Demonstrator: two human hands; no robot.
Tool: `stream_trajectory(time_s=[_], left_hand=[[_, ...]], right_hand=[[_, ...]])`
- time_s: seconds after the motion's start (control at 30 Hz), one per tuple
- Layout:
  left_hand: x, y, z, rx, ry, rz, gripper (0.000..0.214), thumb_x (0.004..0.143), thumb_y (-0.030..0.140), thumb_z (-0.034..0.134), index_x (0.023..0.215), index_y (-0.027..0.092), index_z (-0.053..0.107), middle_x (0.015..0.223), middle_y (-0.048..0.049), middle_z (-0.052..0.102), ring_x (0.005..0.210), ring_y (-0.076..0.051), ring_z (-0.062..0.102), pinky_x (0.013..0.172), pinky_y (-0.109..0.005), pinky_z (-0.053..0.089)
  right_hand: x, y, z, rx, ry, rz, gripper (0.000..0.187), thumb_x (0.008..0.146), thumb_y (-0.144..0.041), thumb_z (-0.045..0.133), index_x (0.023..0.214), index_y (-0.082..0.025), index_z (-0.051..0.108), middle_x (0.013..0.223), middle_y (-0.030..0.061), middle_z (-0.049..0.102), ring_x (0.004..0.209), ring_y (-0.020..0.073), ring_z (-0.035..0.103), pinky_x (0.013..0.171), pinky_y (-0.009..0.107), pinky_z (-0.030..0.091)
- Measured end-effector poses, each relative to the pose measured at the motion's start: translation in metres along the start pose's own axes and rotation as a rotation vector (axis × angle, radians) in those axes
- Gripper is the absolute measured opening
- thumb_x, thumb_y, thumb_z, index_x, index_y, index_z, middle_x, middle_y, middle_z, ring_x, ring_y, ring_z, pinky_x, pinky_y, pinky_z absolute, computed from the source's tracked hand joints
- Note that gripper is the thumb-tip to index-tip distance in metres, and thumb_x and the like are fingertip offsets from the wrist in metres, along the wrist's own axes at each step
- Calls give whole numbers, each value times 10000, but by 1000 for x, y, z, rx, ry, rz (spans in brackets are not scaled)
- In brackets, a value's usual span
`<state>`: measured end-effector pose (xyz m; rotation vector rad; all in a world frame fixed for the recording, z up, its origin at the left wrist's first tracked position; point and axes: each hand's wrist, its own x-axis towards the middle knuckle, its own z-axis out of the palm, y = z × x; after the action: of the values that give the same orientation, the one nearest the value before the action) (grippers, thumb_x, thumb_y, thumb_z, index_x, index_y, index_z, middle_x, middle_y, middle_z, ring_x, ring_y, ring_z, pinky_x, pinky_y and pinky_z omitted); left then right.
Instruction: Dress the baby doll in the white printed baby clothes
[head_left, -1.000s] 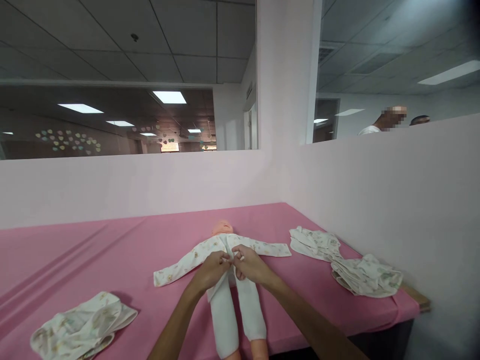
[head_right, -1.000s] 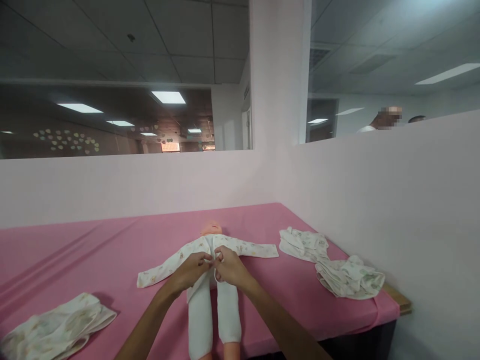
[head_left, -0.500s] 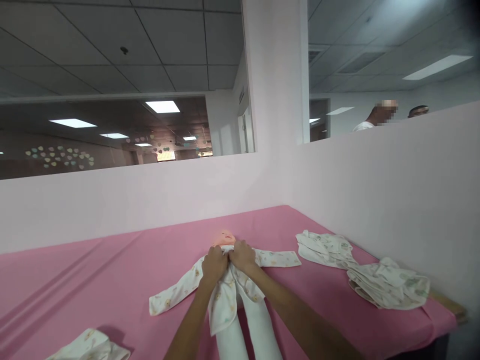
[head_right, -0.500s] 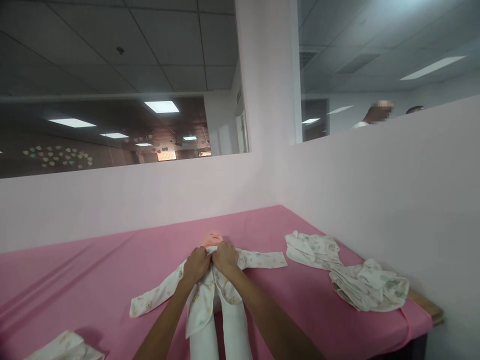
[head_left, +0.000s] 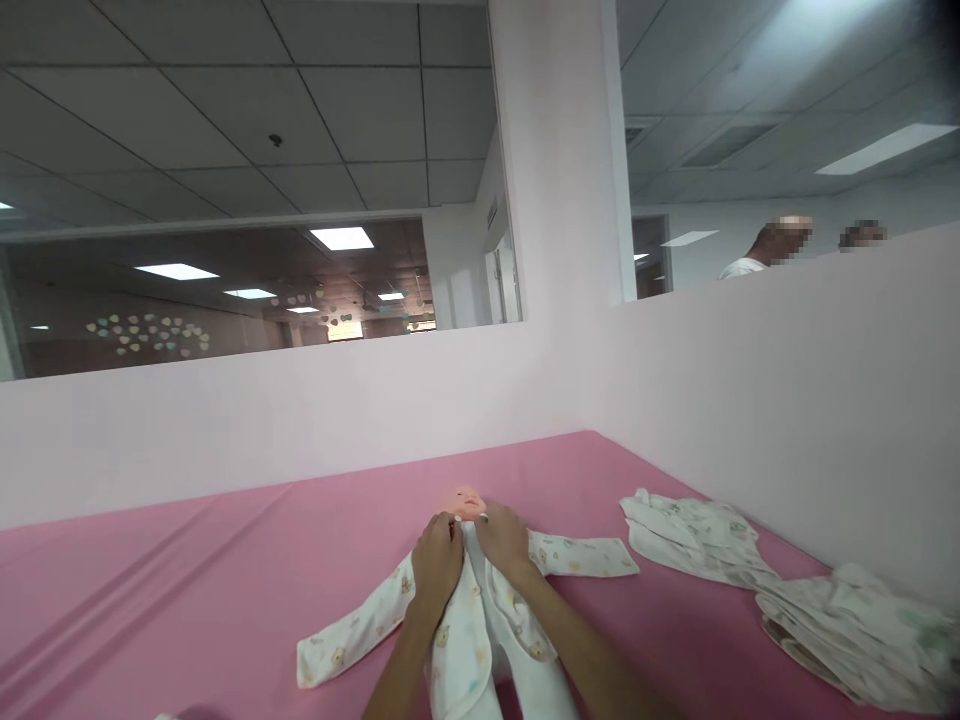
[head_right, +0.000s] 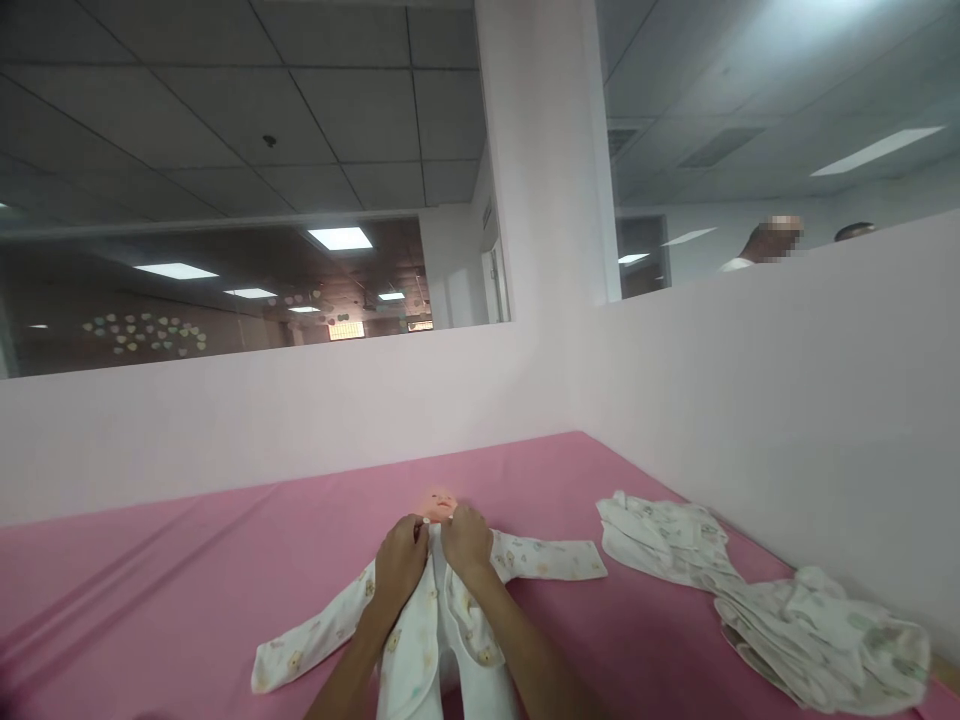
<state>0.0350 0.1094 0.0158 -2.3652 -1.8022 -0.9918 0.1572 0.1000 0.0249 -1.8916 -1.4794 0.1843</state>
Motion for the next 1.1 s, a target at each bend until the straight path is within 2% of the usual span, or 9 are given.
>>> stream_trajectory(time_s=[0.07,0.17,0.33,0.53,0.9,1.1], left_hand=[[0,-3,4,-39,21,20,273,958,263,324,913,201,586,974,-46,666,887,-188,617,699,-282,356],[-2,-6,6,-81,39,30,256,957,279,341,899,203,578,949,-37,665,867,-180,607,695,-274,350],[-7,-6,6,-121,44,44,256,963,334,353,875,208,557,913,-21,661,822,-170,591,679,-263,340],[-8,-6,7,-127,54,73,249,959,318,362,830,209,544,877,-13,649,775,-166,573,640,-263,309],[-11,-5,3,-95,43,98,223,950,280,396,801,201,543,853,-23,638,761,-173,575,610,-265,277],[-10,-4,4,-118,49,77,175,935,255,432,879,212,592,868,-14,666,775,-173,591,614,-260,287]], right_hand=[[10,2,6,154,14,-10,290,829,-200,370,763,-137,646,822,117,672,789,212,616,639,272,409],[18,2,15,398,-37,-58,257,798,-251,381,645,-161,566,619,29,571,625,160,529,538,246,357],[11,4,20,678,-134,-159,205,749,-317,406,625,-183,498,585,-26,482,583,121,444,548,231,358],[4,8,16,717,-53,-153,203,710,-307,432,540,-197,420,547,-42,395,577,116,366,553,244,288],[-2,8,15,730,-26,-133,242,749,-328,449,572,-183,530,588,-15,540,622,146,476,611,256,354],[-5,8,17,776,-92,-162,213,711,-303,508,750,-169,668,739,16,672,715,178,596,674,265,433]])
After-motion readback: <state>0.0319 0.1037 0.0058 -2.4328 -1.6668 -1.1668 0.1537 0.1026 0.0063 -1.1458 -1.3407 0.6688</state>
